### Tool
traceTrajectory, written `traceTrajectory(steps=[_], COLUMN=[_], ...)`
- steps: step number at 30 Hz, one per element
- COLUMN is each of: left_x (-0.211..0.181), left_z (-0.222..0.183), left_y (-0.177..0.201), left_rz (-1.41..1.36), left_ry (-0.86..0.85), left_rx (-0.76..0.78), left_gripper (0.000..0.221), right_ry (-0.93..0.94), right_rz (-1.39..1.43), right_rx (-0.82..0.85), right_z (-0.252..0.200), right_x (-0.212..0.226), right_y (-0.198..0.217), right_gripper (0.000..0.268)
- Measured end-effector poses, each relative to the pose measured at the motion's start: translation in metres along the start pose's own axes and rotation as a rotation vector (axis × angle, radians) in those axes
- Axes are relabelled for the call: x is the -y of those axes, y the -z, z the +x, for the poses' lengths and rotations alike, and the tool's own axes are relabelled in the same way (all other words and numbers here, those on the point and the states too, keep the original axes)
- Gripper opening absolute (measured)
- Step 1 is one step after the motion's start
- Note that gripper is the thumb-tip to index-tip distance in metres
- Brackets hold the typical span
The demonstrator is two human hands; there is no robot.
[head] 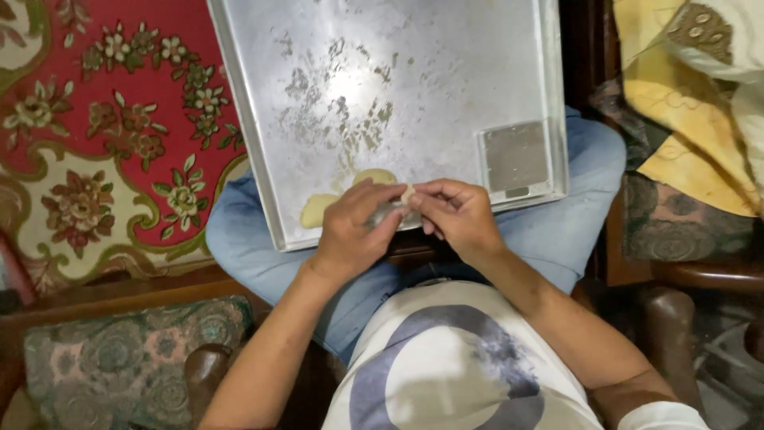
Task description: Shaping small pieces of dough into seed-like forms and placing them on a metal tray.
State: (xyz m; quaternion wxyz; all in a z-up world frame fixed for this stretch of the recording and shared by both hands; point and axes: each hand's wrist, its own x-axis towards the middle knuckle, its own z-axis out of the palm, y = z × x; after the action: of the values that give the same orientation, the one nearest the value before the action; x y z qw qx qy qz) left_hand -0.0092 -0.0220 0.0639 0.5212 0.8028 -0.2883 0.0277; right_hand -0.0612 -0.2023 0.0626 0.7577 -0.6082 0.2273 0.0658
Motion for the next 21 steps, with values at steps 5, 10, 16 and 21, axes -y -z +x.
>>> traceTrajectory(steps=[5,10,16,21], left_x=[-0.002,-0.013,-0.011,-0.025], left_z=[0.013,0.014,0.004,0.006], left_y=[0.011,0.013,0.006,0.008], left_rz=[-0.369,-0.422,-0.727,-1.105], left_ry=[0.124,0.102,0.397,0.677], left_rx=[-0.134,-0.103,0.040,0.180], left_gripper=[0.020,0.015,0.013,0.011], right_ry=[0.209,0.159,0.288,0.514], right_rz=[-0.036,0.093,0.140,0.022], right_rx=[0.077,0.085,0.099,0.311], right_z=[0.002,0.003,0.004,-0.003], right_x=[0.004,-0.010,-0.013,0.022], right_y=[-0.004,0.008,0.015,0.011], right_gripper=[0.018,0.014,0.015,0.035])
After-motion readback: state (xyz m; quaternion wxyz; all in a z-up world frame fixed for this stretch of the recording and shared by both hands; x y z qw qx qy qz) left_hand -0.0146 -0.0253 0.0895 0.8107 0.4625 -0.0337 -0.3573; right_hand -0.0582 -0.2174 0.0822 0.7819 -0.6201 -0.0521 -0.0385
